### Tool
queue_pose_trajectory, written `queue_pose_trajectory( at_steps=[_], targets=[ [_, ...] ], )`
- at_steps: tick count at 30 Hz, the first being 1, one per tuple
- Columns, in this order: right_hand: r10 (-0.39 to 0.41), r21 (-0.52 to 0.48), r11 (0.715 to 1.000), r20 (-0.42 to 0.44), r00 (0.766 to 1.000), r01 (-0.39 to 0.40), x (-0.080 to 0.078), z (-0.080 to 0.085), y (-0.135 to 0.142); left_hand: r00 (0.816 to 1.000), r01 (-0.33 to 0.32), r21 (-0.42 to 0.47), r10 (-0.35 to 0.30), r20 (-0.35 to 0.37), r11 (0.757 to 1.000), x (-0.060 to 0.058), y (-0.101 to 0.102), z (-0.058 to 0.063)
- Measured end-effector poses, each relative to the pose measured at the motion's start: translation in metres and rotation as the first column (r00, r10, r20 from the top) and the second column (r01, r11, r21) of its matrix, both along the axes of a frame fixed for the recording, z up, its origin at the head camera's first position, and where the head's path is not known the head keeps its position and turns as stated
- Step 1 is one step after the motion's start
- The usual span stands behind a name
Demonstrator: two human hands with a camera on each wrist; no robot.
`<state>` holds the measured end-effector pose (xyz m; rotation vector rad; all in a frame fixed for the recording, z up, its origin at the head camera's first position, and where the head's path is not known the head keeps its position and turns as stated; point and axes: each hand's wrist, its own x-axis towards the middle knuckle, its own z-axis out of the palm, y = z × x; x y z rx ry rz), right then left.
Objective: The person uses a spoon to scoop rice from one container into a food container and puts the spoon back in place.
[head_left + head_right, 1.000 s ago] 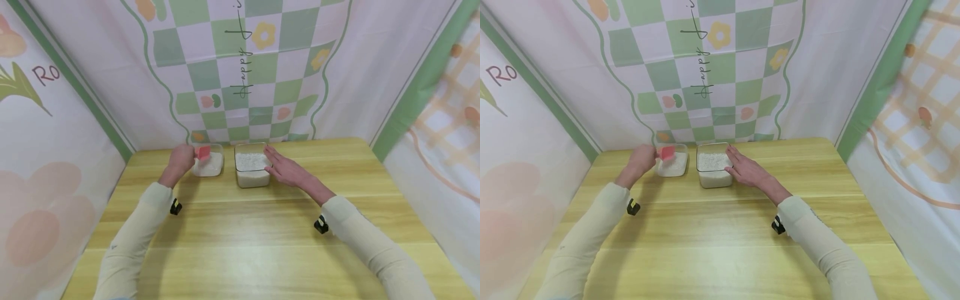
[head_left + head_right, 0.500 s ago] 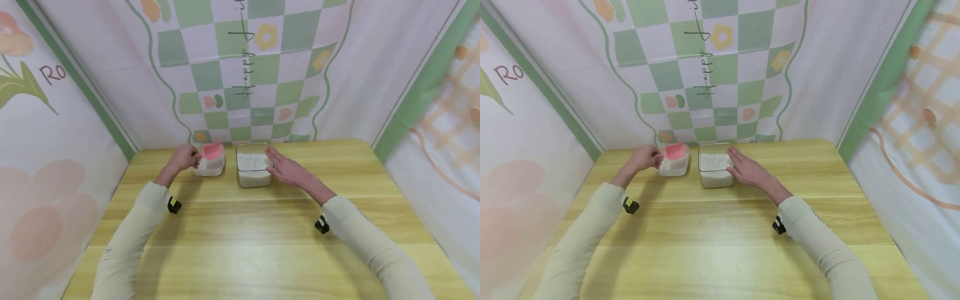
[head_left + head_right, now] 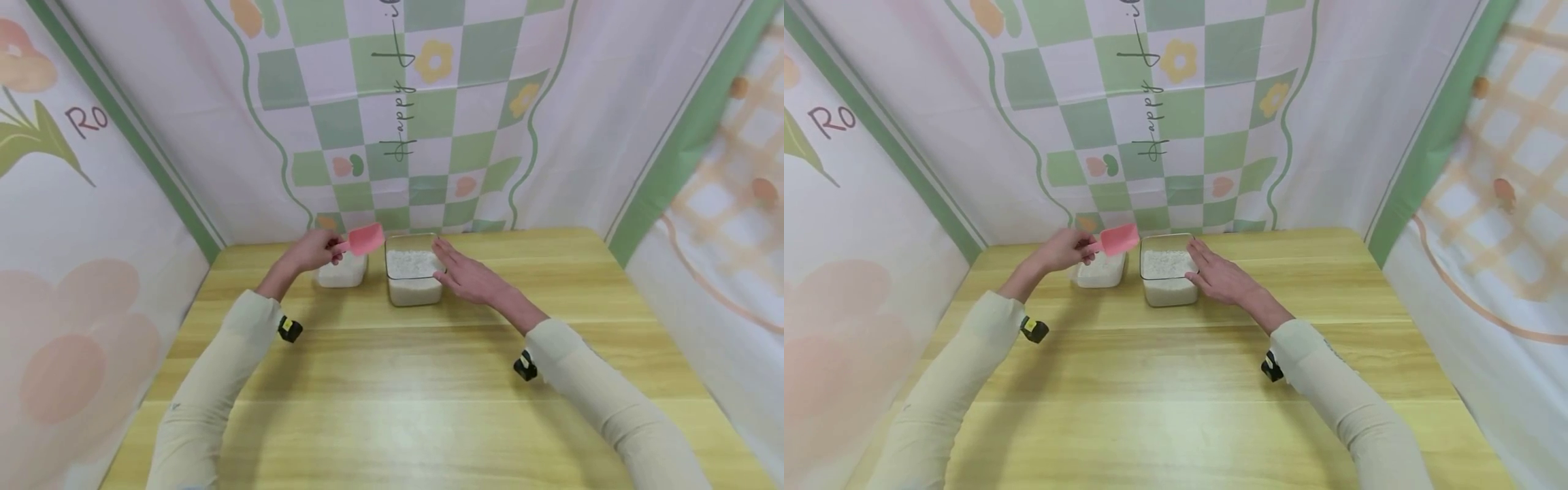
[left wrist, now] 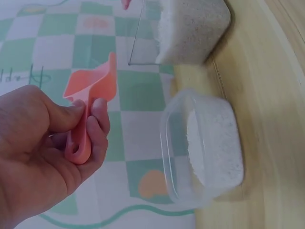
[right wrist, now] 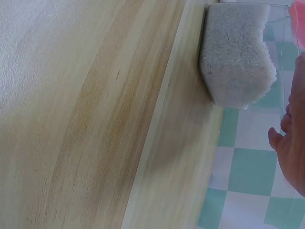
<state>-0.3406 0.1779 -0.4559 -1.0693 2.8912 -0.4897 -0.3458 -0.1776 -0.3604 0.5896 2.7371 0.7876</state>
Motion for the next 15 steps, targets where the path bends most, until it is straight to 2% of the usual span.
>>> queue_pose_trajectory(
  at_steps=[6, 11, 15],
  targets=[
    [-0.013, 0.0, 1.0, 0.017, 1.0, 0.013, 0.0, -0.001, 0.0, 0.989, 0.024, -0.118, -0.041, -0.14, 0.993, -0.001, 0.016, 0.005],
    [-0.015, 0.013, 1.0, 0.013, 1.0, 0.015, -0.001, -0.001, -0.001, 0.952, 0.011, -0.254, -0.088, -0.292, 0.967, 0.0, 0.037, 0.009],
    [-0.01, 0.011, 1.0, 0.012, 1.0, 0.01, -0.001, 0.0, -0.002, 0.92, -0.008, -0.367, -0.137, -0.366, 0.93, 0.002, 0.053, 0.011]
  ],
)
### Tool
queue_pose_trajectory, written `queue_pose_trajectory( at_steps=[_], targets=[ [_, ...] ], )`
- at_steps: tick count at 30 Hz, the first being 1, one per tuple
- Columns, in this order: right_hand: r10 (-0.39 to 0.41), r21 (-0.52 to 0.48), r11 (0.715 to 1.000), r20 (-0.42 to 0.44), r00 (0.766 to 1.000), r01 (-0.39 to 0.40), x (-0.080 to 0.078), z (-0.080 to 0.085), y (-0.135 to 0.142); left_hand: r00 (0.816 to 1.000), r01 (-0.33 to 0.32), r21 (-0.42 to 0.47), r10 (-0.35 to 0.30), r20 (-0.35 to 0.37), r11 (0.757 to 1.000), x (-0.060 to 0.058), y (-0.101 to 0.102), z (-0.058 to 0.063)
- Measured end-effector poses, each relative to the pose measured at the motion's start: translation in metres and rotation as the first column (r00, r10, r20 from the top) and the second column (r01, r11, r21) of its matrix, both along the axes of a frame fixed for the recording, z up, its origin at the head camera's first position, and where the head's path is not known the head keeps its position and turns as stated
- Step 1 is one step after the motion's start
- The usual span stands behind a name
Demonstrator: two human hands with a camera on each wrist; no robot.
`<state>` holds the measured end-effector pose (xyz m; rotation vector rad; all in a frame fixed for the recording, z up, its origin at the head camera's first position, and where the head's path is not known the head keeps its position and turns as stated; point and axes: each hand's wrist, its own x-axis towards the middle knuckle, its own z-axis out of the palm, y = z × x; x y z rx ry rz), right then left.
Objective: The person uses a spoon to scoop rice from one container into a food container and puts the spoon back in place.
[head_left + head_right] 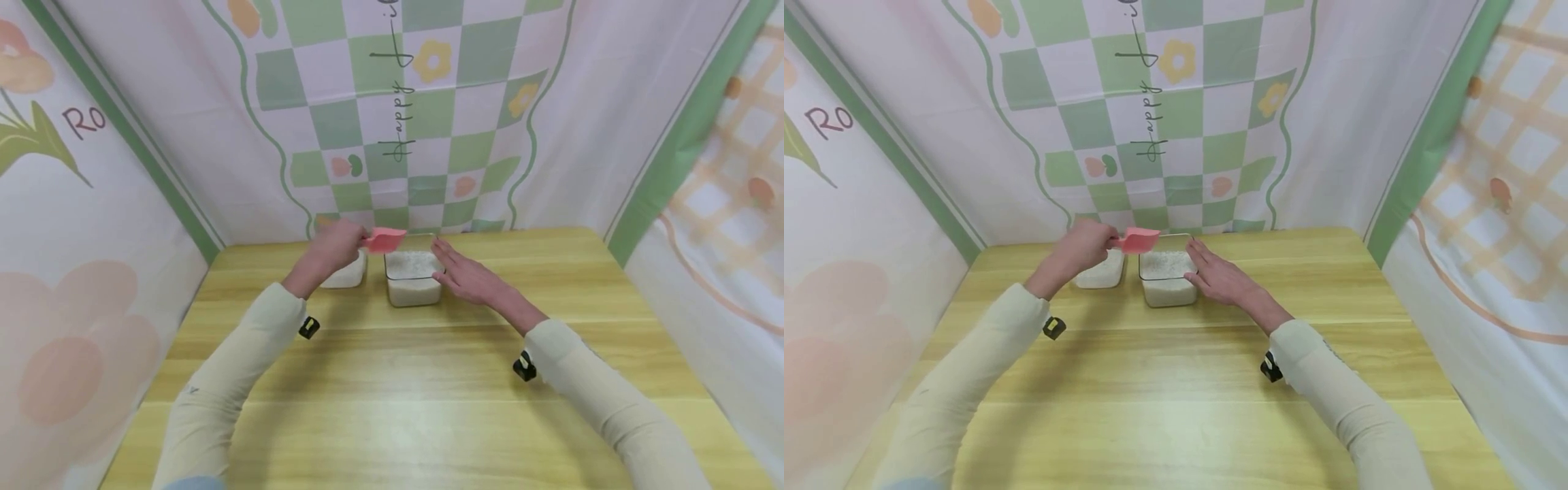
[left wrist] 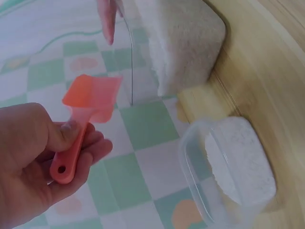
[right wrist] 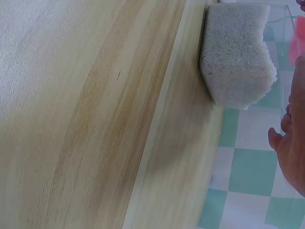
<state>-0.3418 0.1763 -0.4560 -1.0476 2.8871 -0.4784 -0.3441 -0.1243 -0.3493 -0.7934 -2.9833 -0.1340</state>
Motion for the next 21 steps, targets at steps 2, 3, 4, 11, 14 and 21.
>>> queue_pose_trajectory(
  at_steps=[2, 3, 4, 11, 14, 21],
  targets=[
    [0.001, -0.003, 1.0, -0.002, 1.0, -0.001, 0.0, -0.001, 0.0, 0.999, 0.012, -0.067, -0.015, -0.043, 0.998, 0.001, 0.008, -0.001],
    [0.0, -0.005, 1.0, -0.004, 1.0, 0.0, 0.0, -0.001, 0.0, 0.997, 0.018, -0.103, -0.025, -0.067, 0.995, 0.001, 0.012, -0.002],
    [-0.002, -0.004, 1.0, -0.005, 1.0, 0.002, 0.0, -0.001, 0.0, 0.995, 0.021, -0.148, -0.035, -0.095, 0.989, 0.001, 0.015, -0.003],
    [-0.012, -0.003, 1.0, 0.006, 1.0, 0.012, 0.0, -0.002, -0.001, 0.978, 0.035, -0.28, -0.09, -0.189, 0.959, 0.0, 0.038, -0.011],
    [-0.01, 0.0, 1.0, 0.008, 1.0, 0.01, 0.001, -0.002, -0.002, 0.982, 0.024, -0.293, -0.078, -0.173, 0.956, -0.001, 0.048, -0.012],
    [-0.03, 0.008, 1.0, 0.002, 1.0, 0.03, 0.002, -0.002, -0.002, 0.987, 0.042, -0.344, -0.093, -0.133, 0.938, -0.009, 0.076, -0.017]
  ],
)
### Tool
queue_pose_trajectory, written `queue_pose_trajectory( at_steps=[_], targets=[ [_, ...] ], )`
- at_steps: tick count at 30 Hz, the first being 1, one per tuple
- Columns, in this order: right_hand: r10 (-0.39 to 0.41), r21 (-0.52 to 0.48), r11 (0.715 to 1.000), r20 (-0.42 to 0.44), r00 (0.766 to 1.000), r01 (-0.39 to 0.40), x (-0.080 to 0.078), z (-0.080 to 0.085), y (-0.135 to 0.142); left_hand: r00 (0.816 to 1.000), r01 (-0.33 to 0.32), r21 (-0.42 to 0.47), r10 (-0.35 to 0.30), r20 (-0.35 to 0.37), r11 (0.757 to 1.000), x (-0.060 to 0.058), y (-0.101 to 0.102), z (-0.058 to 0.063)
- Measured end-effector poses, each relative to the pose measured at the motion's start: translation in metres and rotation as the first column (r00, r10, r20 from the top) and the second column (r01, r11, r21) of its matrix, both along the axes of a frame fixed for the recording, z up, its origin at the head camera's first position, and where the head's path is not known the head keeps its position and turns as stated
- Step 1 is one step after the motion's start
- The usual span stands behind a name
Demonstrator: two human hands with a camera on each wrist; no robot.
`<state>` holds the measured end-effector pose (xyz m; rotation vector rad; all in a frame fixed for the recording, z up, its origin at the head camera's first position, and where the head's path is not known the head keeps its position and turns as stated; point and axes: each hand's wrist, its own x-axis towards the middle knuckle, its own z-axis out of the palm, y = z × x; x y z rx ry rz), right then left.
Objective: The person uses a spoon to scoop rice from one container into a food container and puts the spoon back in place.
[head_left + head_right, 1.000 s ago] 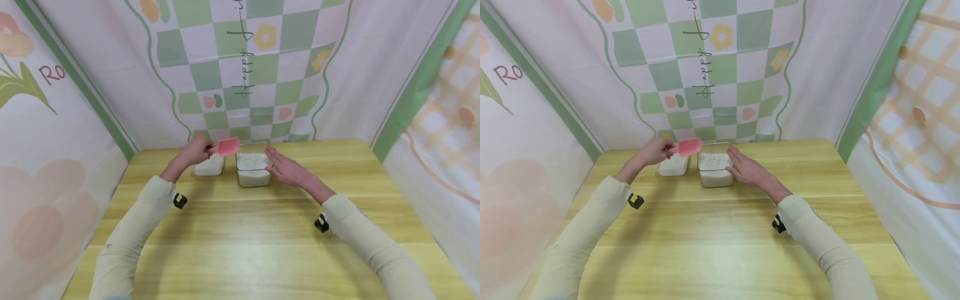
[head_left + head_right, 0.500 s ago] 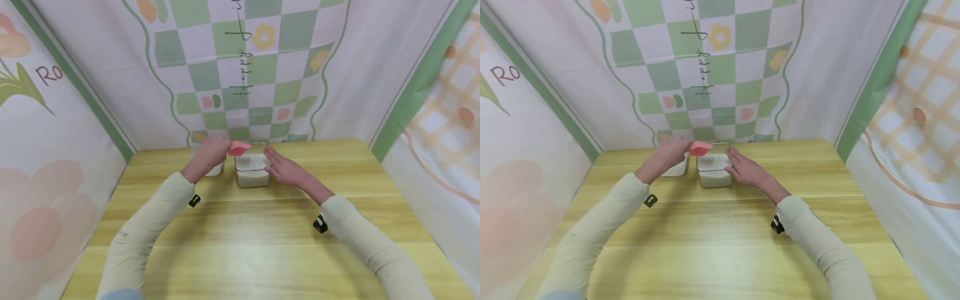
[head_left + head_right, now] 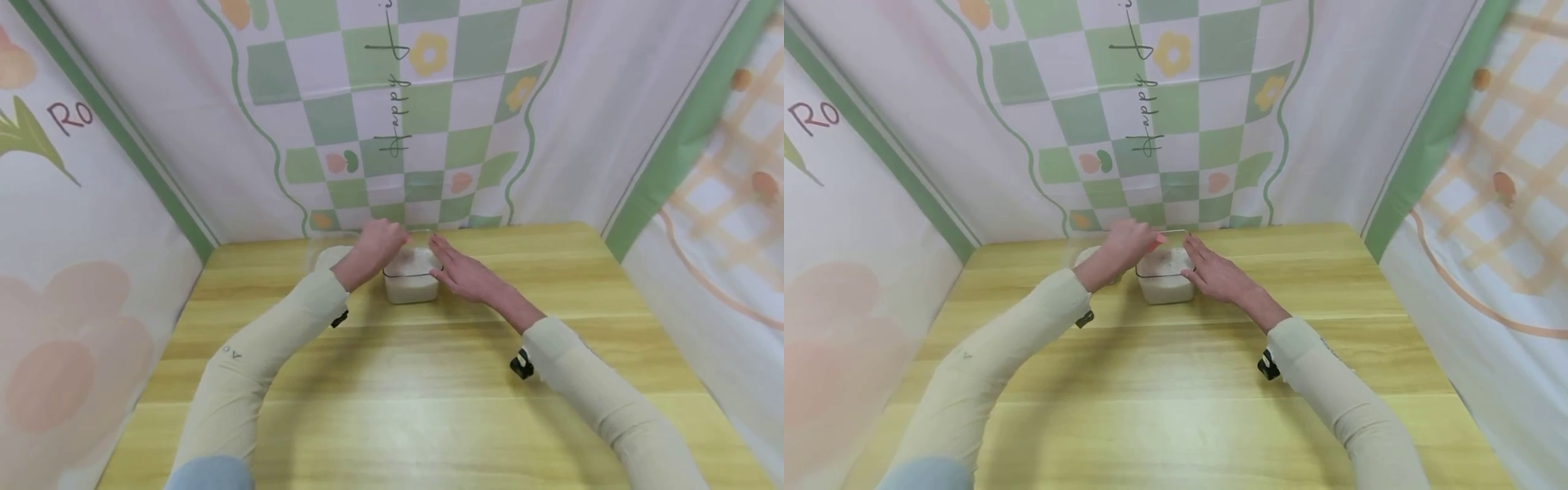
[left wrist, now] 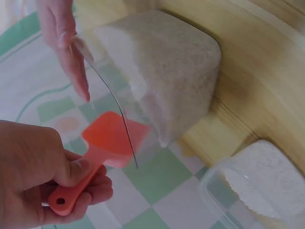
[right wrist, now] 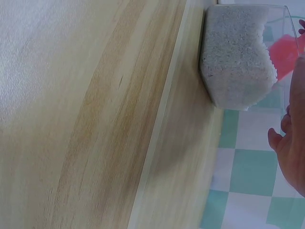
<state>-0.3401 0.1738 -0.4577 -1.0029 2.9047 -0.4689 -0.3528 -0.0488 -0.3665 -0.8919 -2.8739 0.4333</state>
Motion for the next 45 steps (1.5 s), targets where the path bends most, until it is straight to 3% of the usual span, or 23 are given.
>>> queue_pose_trajectory(
  at_steps=[5, 9, 17, 23, 27, 30, 34, 37, 43, 45],
  targets=[
    [0.013, -0.028, 1.0, 0.018, 1.0, -0.012, 0.001, -0.001, -0.003, 0.999, -0.021, -0.131, 0.025, 0.032, 0.991, -0.004, 0.008, -0.008],
    [0.016, -0.026, 1.0, 0.005, 1.0, -0.016, 0.001, -0.002, -0.006, 0.998, -0.031, -0.164, 0.038, 0.04, 0.986, -0.005, 0.009, -0.012],
    [-0.011, -0.018, 1.0, -0.011, 1.0, 0.011, 0.0, -0.001, -0.006, 0.99, -0.026, -0.085, 0.038, 0.136, 0.996, -0.006, 0.008, -0.008],
    [-0.015, -0.021, 1.0, -0.008, 1.0, 0.015, 0.001, -0.001, -0.006, 0.96, -0.039, -0.046, 0.05, 0.274, 0.998, -0.006, 0.004, -0.001],
    [-0.021, -0.022, 1.0, -0.011, 1.0, 0.021, 0.001, -0.001, -0.005, 0.898, -0.102, -0.026, 0.103, 0.429, 0.994, -0.007, 0.001, 0.005],
    [-0.027, -0.029, 0.999, -0.011, 1.0, 0.027, 0.001, -0.001, -0.004, 0.822, -0.183, 0.04, 0.131, 0.554, 0.982, -0.011, -0.003, 0.006],
    [-0.031, -0.029, 0.999, -0.007, 1.0, 0.031, 0.002, -0.001, -0.003, 0.752, -0.271, 0.138, 0.12, 0.648, 0.953, -0.017, -0.014, 0.001],
    [-0.029, -0.027, 0.999, -0.006, 1.0, 0.029, 0.002, -0.001, -0.003, 0.697, -0.345, 0.21, 0.1, 0.71, 0.915, -0.021, -0.026, -0.005],
    [-0.029, -0.028, 0.999, -0.005, 1.0, 0.029, 0.003, -0.001, -0.004, 0.556, -0.5, 0.355, -0.021, 0.831, 0.79, -0.022, -0.048, -0.012],
    [-0.032, -0.028, 0.999, -0.002, 0.999, 0.032, 0.003, -0.001, -0.003, 0.523, -0.528, 0.376, -0.057, 0.85, 0.762, -0.021, -0.053, -0.015]
  ],
)
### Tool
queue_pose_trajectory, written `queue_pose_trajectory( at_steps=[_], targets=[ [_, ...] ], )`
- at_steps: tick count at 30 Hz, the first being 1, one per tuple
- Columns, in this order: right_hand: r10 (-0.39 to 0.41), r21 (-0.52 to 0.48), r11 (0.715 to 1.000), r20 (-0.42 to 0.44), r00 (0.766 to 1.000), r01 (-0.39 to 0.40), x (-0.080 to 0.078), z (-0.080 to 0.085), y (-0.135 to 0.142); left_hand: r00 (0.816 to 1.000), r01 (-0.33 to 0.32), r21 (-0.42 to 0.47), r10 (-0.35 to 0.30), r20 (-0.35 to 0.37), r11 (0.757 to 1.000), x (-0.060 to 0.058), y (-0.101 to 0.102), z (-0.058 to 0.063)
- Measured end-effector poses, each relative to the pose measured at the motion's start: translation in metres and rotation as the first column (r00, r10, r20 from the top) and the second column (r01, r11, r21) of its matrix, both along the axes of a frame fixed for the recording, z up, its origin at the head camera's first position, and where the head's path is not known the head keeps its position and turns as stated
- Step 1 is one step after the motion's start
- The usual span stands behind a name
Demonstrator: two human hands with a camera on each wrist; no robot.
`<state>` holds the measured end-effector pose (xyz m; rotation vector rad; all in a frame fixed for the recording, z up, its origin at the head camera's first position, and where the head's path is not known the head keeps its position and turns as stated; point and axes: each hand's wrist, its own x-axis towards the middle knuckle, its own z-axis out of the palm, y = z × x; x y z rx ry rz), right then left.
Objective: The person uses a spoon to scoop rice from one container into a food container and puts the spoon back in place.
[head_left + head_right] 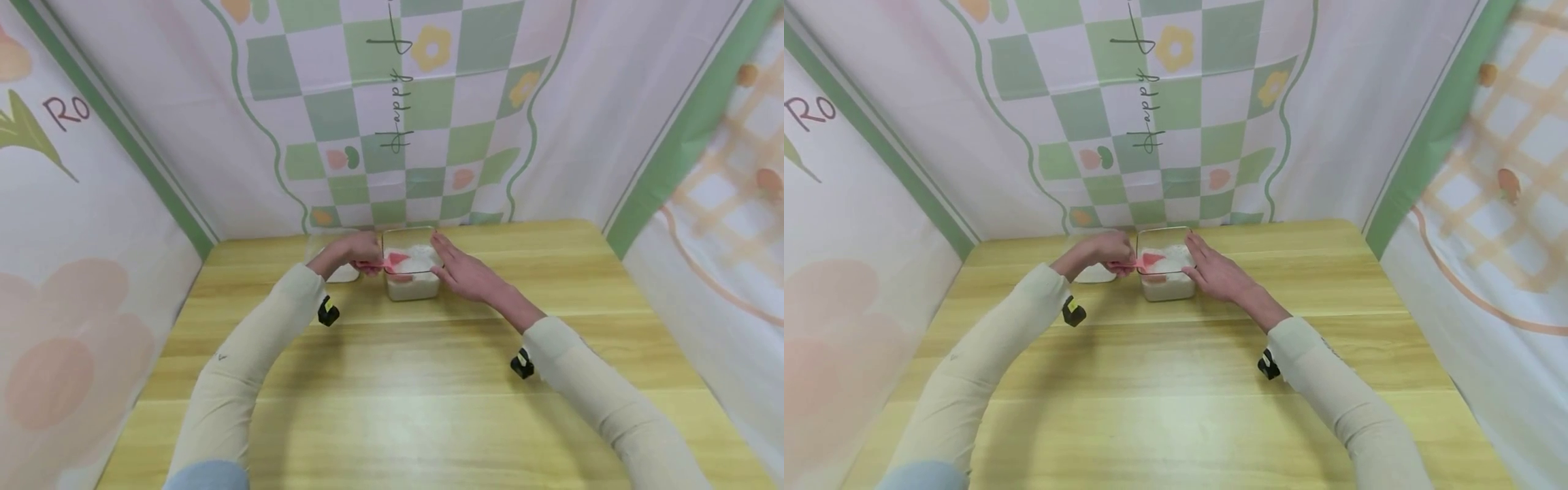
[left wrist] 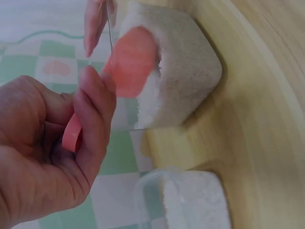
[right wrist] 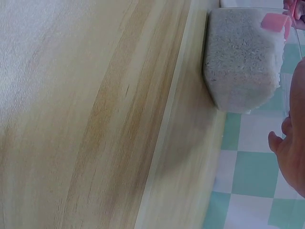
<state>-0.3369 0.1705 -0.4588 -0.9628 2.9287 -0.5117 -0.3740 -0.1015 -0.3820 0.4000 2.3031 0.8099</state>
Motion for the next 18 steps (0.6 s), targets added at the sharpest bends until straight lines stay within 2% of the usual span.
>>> queue_pose_trajectory(
  at_steps=[5, 11, 18],
  targets=[
    [0.002, -0.007, 1.0, 0.003, 1.0, -0.002, 0.0, 0.0, 0.001, 0.999, -0.033, 0.109, 0.029, 0.034, 0.993, 0.005, -0.01, -0.005],
    [0.003, -0.011, 1.0, -0.003, 1.0, -0.003, -0.002, -0.001, 0.001, 0.996, -0.081, 0.262, 0.067, 0.061, 0.962, 0.012, -0.016, -0.016],
    [0.005, -0.017, 1.0, 0.001, 1.0, -0.005, -0.004, -0.002, 0.002, 0.994, -0.109, 0.315, 0.099, 0.05, 0.943, 0.018, -0.018, -0.025]
  ],
)
